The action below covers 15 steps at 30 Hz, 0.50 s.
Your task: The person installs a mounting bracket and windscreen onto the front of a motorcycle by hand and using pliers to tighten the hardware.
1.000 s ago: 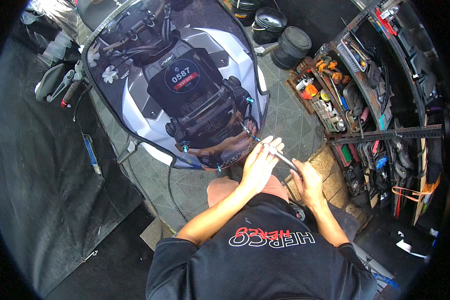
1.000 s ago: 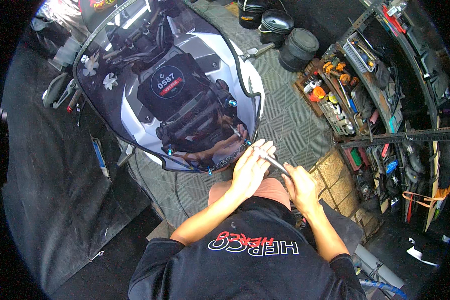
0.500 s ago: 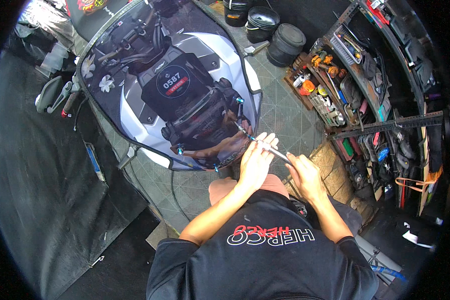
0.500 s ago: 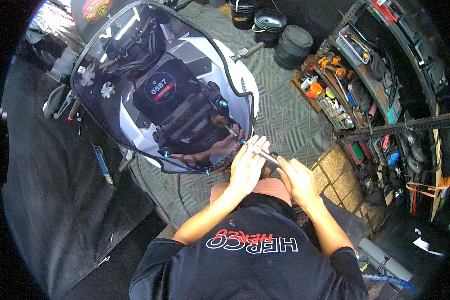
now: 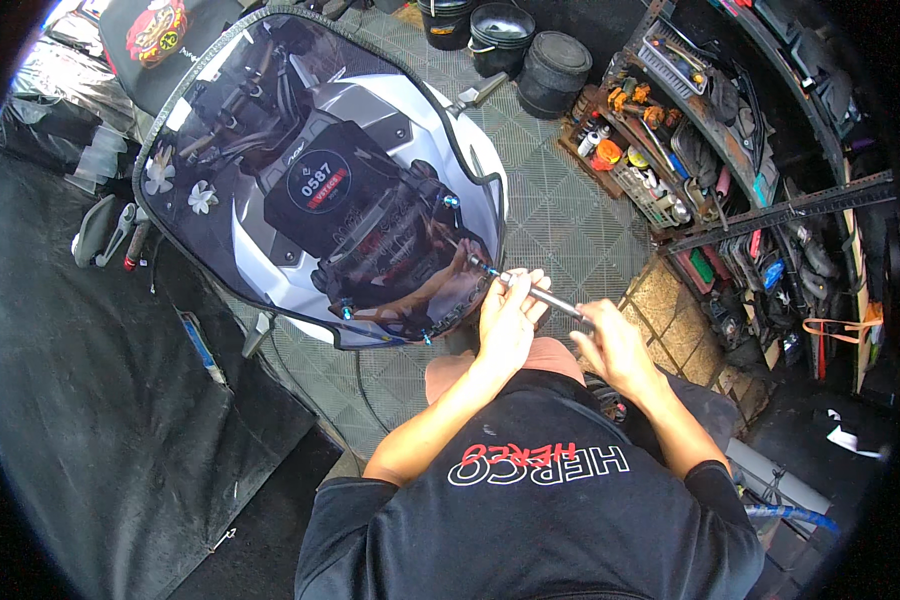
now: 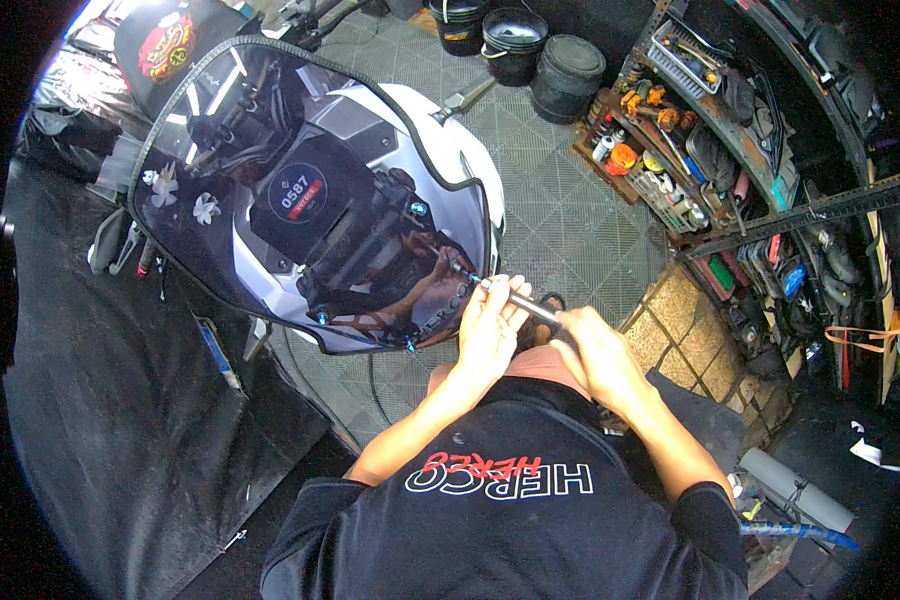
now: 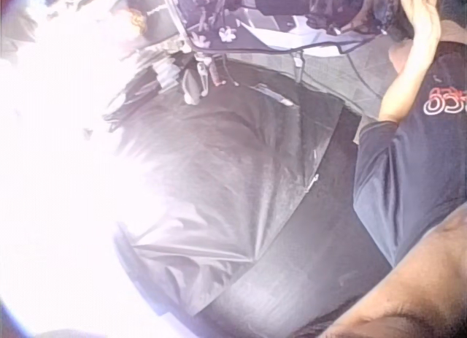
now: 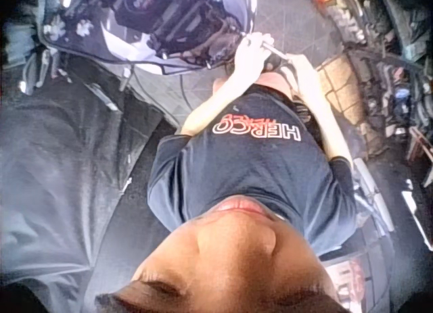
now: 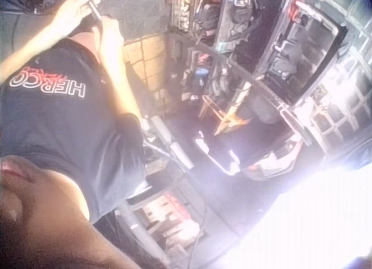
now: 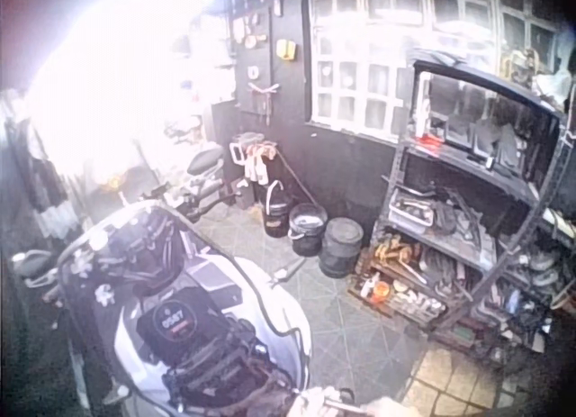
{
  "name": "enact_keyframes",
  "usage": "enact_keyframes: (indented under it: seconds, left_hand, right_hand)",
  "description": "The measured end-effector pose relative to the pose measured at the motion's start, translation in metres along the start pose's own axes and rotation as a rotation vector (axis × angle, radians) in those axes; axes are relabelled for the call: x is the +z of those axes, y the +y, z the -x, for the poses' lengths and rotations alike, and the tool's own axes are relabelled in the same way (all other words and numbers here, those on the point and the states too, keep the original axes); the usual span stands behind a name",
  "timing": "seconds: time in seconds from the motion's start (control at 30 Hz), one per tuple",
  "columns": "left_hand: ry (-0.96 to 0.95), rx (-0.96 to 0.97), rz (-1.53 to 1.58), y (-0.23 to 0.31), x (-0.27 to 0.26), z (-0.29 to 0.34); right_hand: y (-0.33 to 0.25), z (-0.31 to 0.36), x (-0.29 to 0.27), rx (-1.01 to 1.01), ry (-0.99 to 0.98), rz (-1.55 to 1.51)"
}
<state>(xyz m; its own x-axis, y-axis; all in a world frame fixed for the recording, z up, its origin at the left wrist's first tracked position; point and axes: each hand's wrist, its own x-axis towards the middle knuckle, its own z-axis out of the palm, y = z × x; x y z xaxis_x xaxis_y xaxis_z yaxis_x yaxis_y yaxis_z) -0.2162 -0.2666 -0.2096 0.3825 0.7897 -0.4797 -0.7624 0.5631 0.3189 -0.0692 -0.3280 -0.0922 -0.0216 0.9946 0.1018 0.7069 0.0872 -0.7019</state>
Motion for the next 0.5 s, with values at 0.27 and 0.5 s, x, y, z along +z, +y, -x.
enact_keyframes:
  seconds: [0.27, 0.5]
  left_hand:
    - [-0.135, -0.12, 0.009, 0.001, 0.019, 0.017]
    - [-0.028, -0.186, -0.014, 0.0, 0.022, 0.017]
  right_hand:
    - [0.03, 0.011, 0.013, 0.826, -0.038, -0.759]
    - [0.002, 0.016, 0.009, 0.411, 0.005, -0.195]
